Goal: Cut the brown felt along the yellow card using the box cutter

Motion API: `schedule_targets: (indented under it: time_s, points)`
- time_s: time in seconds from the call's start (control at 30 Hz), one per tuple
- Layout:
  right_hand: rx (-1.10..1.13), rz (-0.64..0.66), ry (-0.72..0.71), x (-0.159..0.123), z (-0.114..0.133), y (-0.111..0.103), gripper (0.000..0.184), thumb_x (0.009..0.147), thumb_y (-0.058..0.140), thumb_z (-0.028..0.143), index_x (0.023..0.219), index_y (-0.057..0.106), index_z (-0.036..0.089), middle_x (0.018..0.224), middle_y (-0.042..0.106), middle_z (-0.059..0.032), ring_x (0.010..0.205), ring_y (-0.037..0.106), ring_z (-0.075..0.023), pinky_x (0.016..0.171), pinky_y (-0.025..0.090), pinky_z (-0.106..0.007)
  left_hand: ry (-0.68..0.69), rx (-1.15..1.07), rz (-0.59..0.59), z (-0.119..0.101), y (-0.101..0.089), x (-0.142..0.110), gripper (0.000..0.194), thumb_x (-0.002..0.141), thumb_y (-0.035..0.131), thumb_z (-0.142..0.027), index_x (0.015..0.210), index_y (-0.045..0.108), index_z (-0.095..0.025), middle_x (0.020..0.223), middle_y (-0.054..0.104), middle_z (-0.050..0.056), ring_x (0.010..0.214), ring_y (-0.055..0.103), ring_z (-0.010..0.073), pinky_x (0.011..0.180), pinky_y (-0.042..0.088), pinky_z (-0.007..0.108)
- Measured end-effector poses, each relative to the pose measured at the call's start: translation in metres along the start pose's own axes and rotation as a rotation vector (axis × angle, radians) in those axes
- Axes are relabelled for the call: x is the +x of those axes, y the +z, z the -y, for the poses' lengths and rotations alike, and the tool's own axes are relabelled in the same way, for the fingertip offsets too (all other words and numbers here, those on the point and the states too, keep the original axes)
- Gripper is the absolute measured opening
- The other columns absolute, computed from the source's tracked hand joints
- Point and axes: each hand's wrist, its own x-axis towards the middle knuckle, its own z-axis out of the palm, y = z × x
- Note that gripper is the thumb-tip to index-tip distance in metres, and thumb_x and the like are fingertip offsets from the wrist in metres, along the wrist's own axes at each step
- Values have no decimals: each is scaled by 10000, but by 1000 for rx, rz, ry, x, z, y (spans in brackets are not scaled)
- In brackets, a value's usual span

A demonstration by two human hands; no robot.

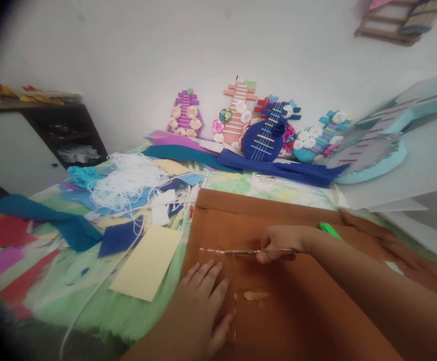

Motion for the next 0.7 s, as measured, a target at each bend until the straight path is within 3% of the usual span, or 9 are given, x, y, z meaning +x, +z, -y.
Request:
schedule_targets:
  time_s: [0.23,0.5,0.7]
  points:
    - [-90,10,56,-9,16,-3,467,650,503,609,560,457,153,455,415,30,387,366,-70,382,281,-209,32,33,-59,2,3,0,451,800,438,-427,1151,520,-156,1255,427,144,1152,358,300,946,266,478]
    - [-318,124,257,-24,70,-12,580,654,405,682,541,527,127,454,452,4,369,427,-97,424,371,-267,11,-18,-185,2,11,-2,415,789,476,-422,1116,551,-178,1222,469,126,1134,384,280,954,259,452]
    - [-443,186,311,-24,97,-15,661,669,316,718,470,525,124,437,477,-13,356,432,-97,452,386,-289,31,-55,-199,3,14,-2,418,797,467,-404,1128,539,-159,1223,466,136,1143,372,279,964,238,451]
